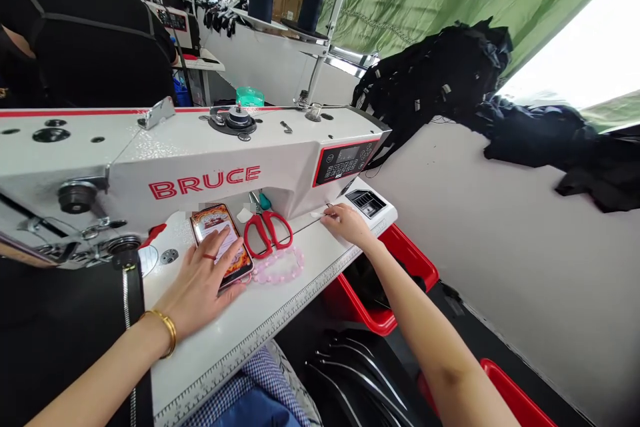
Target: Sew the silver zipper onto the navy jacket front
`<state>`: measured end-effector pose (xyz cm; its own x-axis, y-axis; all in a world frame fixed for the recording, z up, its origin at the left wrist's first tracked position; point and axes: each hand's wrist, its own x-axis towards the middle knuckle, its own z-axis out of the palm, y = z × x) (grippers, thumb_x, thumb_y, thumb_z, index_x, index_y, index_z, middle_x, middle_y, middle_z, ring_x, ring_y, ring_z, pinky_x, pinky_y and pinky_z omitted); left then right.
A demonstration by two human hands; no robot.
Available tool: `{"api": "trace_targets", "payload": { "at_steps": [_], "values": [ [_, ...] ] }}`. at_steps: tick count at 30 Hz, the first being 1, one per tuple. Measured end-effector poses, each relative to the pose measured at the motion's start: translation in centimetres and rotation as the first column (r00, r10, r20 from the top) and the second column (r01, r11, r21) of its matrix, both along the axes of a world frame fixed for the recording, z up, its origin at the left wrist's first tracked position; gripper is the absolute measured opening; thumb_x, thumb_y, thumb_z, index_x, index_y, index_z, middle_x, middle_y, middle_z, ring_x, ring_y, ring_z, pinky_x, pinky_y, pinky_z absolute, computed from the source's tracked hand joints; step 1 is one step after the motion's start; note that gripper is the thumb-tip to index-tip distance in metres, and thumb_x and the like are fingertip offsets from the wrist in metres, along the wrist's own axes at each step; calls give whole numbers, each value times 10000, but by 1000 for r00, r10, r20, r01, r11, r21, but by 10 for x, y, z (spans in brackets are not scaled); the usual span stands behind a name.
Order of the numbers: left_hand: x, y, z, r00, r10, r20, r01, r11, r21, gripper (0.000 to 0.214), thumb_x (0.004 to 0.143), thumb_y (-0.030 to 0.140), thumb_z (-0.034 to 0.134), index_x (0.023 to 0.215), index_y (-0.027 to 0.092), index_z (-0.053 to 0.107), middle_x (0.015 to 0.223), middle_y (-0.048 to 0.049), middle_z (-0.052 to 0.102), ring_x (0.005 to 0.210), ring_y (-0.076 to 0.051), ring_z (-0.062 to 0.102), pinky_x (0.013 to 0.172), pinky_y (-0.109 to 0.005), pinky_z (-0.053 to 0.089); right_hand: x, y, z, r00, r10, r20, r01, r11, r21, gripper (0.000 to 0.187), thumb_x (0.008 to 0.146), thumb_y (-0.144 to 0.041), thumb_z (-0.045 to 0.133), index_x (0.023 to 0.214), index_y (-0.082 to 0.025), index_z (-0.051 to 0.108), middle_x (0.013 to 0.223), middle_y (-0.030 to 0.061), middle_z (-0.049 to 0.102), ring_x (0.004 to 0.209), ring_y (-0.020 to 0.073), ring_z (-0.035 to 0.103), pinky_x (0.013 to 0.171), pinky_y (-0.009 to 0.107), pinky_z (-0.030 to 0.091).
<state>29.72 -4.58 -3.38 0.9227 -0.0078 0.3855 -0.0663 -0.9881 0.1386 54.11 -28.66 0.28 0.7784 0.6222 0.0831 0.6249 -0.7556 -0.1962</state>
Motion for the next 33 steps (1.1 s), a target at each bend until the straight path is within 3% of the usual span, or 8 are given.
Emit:
{"api": "trace_targets", "payload": {
  "at_steps": [10, 14, 19, 21, 24, 26, 30, 33],
  "values": [
    [-3, 5, 5, 1000, 1, 3, -1, 979, -205, 693, 819, 458, 464, 1375, 205, 137, 1414, -153, 180, 1303, -302, 196, 1013, -487, 324, -2, 34, 2, 979, 25, -203, -42, 996, -82, 226, 872, -332, 505, 925, -120, 565, 873, 26, 581, 744, 117, 565, 680, 291, 486],
    [-5, 6, 6, 1000, 27, 11, -23, 965, -262, 681, 829, 383, 472, 1378, 221, 102, 1415, -146, 175, 1310, -301, 182, 1018, -501, 317, -3, 20, -1, 986, -148, -80, 143, 987, -68, 228, 883, -322, 490, 976, -122, 551, 899, 32, 577, 755, 120, 568, 683, 294, 491],
    [-7, 2, 3, 999, 22, 35, -13, 971, -239, 664, 807, 379, 496, 1364, 189, 189, 1405, -162, 190, 1298, -325, 200, 1011, -499, 329, 11, -19, 11, 885, -450, 123, 455, 890, -21, 238, 895, -323, 466, 1020, -133, 536, 952, 46, 567, 802, 133, 565, 706, 310, 492],
    [-8, 0, 4, 999, 20, 40, -10, 977, -214, 620, 791, 386, 514, 1332, 188, 285, 1396, -159, 226, 1278, -342, 238, 1001, -512, 336, 11, -26, 19, 862, -475, 179, 486, 874, -24, 231, 895, -315, 462, 1006, -130, 540, 953, 55, 571, 783, 132, 566, 683, 299, 488],
    [-8, 0, 8, 994, 78, 70, -55, 957, -286, 545, 798, 381, 501, 1288, 189, 360, 1350, -146, 331, 1246, -323, 312, 984, -502, 361, -11, -12, 27, 895, -363, 261, 387, 921, -49, 228, 901, -280, 415, 996, -128, 556, 994, 98, 579, 820, 167, 578, 686, 297, 468],
    [-8, 4, 10, 978, 190, 85, -131, 879, -459, 507, 836, 363, 437, 1296, 174, 333, 1287, -146, 416, 1206, -281, 386, 962, -467, 394, -36, 11, 30, 939, -192, 286, 228, 969, -99, 242, 909, -276, 375, 995, -161, 570, 990, 84, 597, 861, 170, 585, 730, 274, 449],
    [-6, 15, 10, 913, 407, 29, -217, 544, -810, 437, 846, 373, 379, 1225, 155, 376, 1195, -146, 501, 1105, -259, 491, 896, -445, 436, -78, 76, 35, 957, 111, 267, -48, 971, -233, 282, 912, -274, 339, 1141, -239, 500, 986, 62, 609, 885, 182, 594, 719, 259, 443],
    [-4, 20, 6, 893, 451, -1, -226, 446, -866, 375, 837, 349, 348, 1148, 152, 421, 1163, -144, 529, 1040, -244, 535, 900, -442, 424, -90, 120, 37, 951, 183, 248, -97, 942, -322, 381, 891, -190, 347, 1269, -230, 376, 965, 98, 605, 821, 215, 609, 657, 296, 459]
  ]
}}
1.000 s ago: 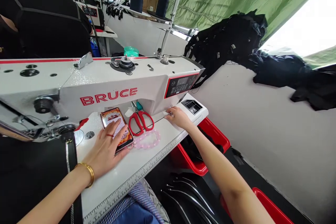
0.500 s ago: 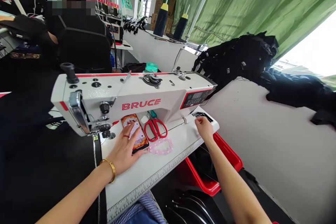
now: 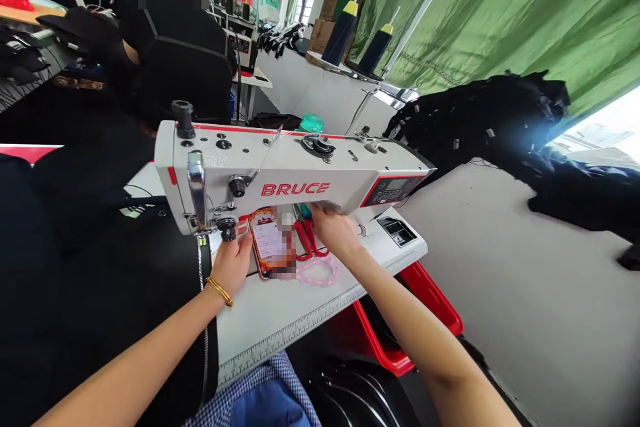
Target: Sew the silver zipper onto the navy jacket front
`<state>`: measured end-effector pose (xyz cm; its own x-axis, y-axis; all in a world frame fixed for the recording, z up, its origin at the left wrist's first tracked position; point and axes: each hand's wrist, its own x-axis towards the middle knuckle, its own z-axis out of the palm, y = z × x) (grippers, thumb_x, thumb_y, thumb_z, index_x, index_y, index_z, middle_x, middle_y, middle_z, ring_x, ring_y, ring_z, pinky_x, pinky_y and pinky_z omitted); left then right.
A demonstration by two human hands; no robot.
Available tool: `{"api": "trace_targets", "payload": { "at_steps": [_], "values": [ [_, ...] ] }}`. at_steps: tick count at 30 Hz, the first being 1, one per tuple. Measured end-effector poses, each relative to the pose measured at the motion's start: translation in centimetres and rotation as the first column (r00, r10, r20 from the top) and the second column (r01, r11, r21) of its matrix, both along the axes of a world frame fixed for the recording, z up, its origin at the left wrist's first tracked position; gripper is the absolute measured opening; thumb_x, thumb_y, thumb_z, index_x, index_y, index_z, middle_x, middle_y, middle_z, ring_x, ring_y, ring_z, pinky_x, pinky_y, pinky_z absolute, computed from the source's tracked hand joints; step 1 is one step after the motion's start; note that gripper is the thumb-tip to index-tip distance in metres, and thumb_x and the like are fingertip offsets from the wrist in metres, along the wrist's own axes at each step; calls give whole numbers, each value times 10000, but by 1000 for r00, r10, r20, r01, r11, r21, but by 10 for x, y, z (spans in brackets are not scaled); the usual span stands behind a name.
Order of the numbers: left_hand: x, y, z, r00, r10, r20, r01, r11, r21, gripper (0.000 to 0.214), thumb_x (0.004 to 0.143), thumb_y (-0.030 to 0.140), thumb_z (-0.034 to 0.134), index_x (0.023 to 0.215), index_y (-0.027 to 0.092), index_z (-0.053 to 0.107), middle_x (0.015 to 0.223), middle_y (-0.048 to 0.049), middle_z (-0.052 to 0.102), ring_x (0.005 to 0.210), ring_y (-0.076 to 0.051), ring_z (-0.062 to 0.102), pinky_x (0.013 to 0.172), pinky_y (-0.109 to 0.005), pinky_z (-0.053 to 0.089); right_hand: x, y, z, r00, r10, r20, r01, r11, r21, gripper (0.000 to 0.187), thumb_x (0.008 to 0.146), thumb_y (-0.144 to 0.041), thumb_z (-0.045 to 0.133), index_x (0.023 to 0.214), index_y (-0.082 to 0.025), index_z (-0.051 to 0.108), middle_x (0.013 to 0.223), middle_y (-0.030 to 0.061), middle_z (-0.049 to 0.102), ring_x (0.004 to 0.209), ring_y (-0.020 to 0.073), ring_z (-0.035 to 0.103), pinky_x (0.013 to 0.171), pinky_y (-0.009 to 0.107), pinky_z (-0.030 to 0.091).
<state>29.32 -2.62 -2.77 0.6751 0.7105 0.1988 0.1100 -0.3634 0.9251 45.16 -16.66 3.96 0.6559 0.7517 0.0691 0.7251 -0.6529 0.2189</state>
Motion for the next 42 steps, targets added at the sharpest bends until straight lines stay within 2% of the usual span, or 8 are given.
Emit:
{"api": "trace_targets", "payload": {
  "at_steps": [8, 23, 27, 30, 33, 37, 39, 42],
  "values": [
    [1, 5, -4, 999, 38, -4, -38, 995, -97, 297, 821, 289, 350, 1036, 154, 504, 1022, -124, 600, 869, -222, 590, 808, -389, 452, 3, 53, -11, 997, -42, -72, 27, 980, -196, 305, 888, -328, 479, 1124, -136, 496, 1055, 70, 546, 887, 166, 563, 761, 357, 489],
    [5, 9, -13, 980, 143, 135, -95, 945, -313, 196, 782, 312, 422, 798, 176, 563, 736, -53, 610, 748, -203, 604, 658, -314, 478, -11, 65, -2, 995, -48, -92, 34, 989, -143, 287, 894, -308, 470, 1127, -144, 492, 1064, 69, 542, 894, 164, 561, 764, 354, 488],
    [6, 10, -15, 977, 149, 154, -87, 933, -349, 196, 757, 318, 465, 830, 167, 566, 721, -41, 617, 732, -196, 606, 625, -292, 473, -46, 39, 27, 993, 92, -77, -101, 987, -128, 274, 913, -210, 371, 1149, -121, 478, 1011, 123, 563, 894, 202, 570, 734, 328, 469],
    [5, 10, -14, 978, 133, 161, -67, 930, -361, 220, 745, 339, 482, 841, 162, 572, 700, -29, 623, 683, -186, 602, 608, -286, 464, -74, 12, 66, 937, 307, -166, -333, 929, -159, 217, 882, -256, 430, 1053, -207, 554, 931, 63, 586, 841, 180, 577, 697, 276, 457],
    [4, 9, -10, 981, 107, 163, -41, 932, -359, 216, 726, 345, 504, 806, 160, 580, 649, -20, 620, 628, -177, 591, 593, -282, 452, -90, 1, 119, 732, 656, -187, -662, 749, 38, 252, 887, -225, 408, 1102, -197, 536, 925, 66, 575, 797, 154, 559, 668, 270, 459],
    [3, 9, -5, 982, 68, 179, 1, 933, -360, 177, 713, 311, 507, 767, 159, 579, 657, -24, 632, 640, -173, 596, 587, -267, 448, -98, 28, 181, 542, 836, 86, -788, 470, 398, 234, 883, -180, 424, 1082, -174, 545, 944, 55, 577, 857, 135, 539, 750, 273, 449],
    [3, 10, -4, 980, 52, 192, 23, 930, -367, 178, 719, 302, 498, 775, 156, 583, 694, -34, 642, 669, -174, 604, 585, -264, 453, -100, 50, 199, 576, 796, 188, -793, 488, 364, 245, 863, -155, 439, 1072, -167, 568, 935, 52, 574, 819, 136, 536, 721, 278, 445],
    [3, 12, -5, 978, 43, 202, 38, 924, -380, 172, 734, 286, 510, 797, 149, 593, 754, -42, 648, 708, -166, 606, 597, -261, 461, -104, 78, 210, 666, 690, 286, -746, 611, 264, 258, 838, -139, 456, 1053, -161, 599, 924, 57, 558, 772, 145, 532, 680, 292, 438]
  ]
}}
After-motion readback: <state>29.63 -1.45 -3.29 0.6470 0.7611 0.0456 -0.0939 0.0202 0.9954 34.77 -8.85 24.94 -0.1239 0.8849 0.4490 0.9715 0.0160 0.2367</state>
